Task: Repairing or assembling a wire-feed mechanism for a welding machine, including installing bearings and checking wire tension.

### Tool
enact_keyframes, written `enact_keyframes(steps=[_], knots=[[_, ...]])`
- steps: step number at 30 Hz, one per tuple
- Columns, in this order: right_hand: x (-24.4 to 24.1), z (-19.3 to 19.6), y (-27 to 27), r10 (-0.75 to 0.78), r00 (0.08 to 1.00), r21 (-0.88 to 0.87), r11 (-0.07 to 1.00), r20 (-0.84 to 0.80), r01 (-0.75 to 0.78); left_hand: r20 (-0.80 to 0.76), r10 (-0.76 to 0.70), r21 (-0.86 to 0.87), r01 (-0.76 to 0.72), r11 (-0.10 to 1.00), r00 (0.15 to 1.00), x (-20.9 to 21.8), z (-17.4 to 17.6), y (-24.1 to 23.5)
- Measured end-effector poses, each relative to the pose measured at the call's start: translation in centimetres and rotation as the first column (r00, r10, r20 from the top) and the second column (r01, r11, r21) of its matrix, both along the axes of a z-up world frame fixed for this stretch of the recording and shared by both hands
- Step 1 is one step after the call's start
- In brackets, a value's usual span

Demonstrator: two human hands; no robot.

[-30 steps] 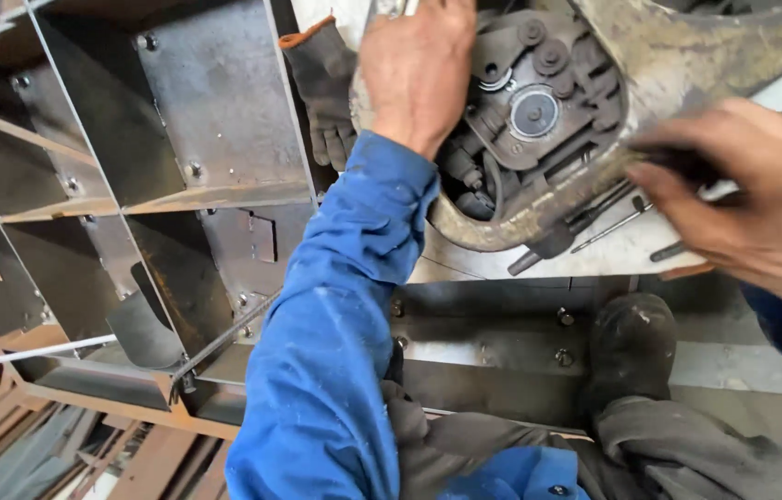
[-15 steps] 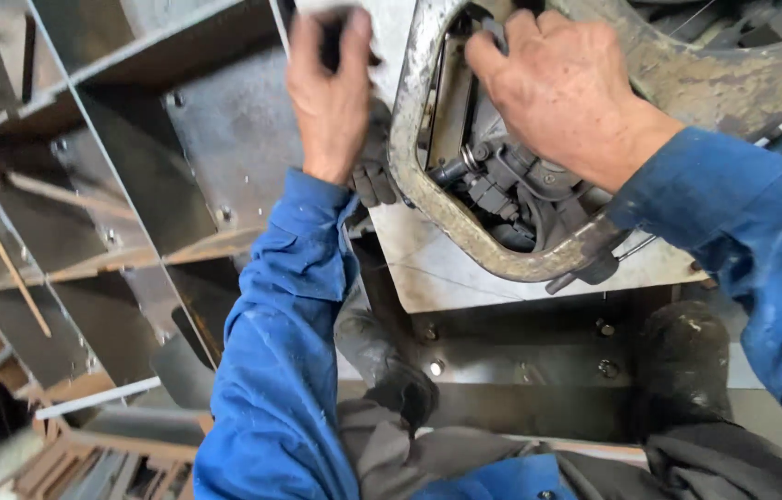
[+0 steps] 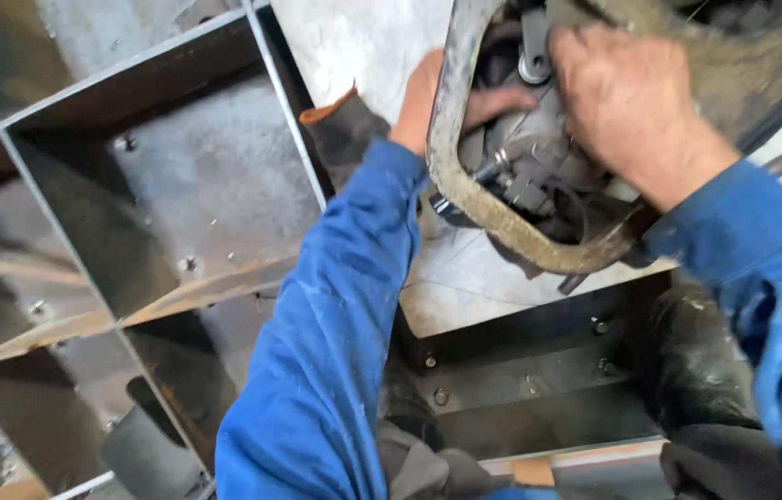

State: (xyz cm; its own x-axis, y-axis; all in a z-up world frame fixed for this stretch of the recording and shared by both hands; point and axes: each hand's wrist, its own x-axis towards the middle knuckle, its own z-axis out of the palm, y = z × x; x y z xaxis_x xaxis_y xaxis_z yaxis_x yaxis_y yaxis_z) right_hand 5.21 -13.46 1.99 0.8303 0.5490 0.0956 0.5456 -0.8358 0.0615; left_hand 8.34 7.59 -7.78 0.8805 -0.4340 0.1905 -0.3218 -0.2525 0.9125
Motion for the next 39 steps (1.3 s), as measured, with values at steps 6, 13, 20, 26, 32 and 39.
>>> enact_keyframes(steps=[6,13,20,26,32,39], knots=[[-1.1,-0.8,0.7,-0.091,0.993,0.194,0.978,0.075,0.075,0.219,0.220,0.276,-0.276,0.921,0.951,-1.7,-2.2,-2.3],[-1.1,-0.4,0.8,-0.052,0.990,0.203,0.979,0.128,0.025,0.323,0.206,0.070,-0.241,0.968,0.924,-1.3,-0.8,-2.4],[-0.8,-0.7,1.3,-0.070,0.990,0.185,0.982,0.123,0.046,0.050,0.073,-0.333,-0.052,0.941,0.996,-1.3,-1.3,-2.7],[-0.9,-1.1,1.4,-0.082,0.989,0.197,0.979,0.123,0.057,0.249,0.173,0.026,-0.185,0.982,0.953,-0.8,-1.4,-2.3],[-0.9,-1.0,1.4,-0.070,0.990,0.200,0.979,0.127,0.043,0.276,0.150,0.057,-0.172,0.983,0.949,-1.2,-1.5,-1.0],[-1.8,-1.2,1.1,-0.071,0.988,0.158,0.986,0.137,0.049,0.187,0.181,0.099,-0.202,0.974,0.966,-3.6,-1.7,5.5]])
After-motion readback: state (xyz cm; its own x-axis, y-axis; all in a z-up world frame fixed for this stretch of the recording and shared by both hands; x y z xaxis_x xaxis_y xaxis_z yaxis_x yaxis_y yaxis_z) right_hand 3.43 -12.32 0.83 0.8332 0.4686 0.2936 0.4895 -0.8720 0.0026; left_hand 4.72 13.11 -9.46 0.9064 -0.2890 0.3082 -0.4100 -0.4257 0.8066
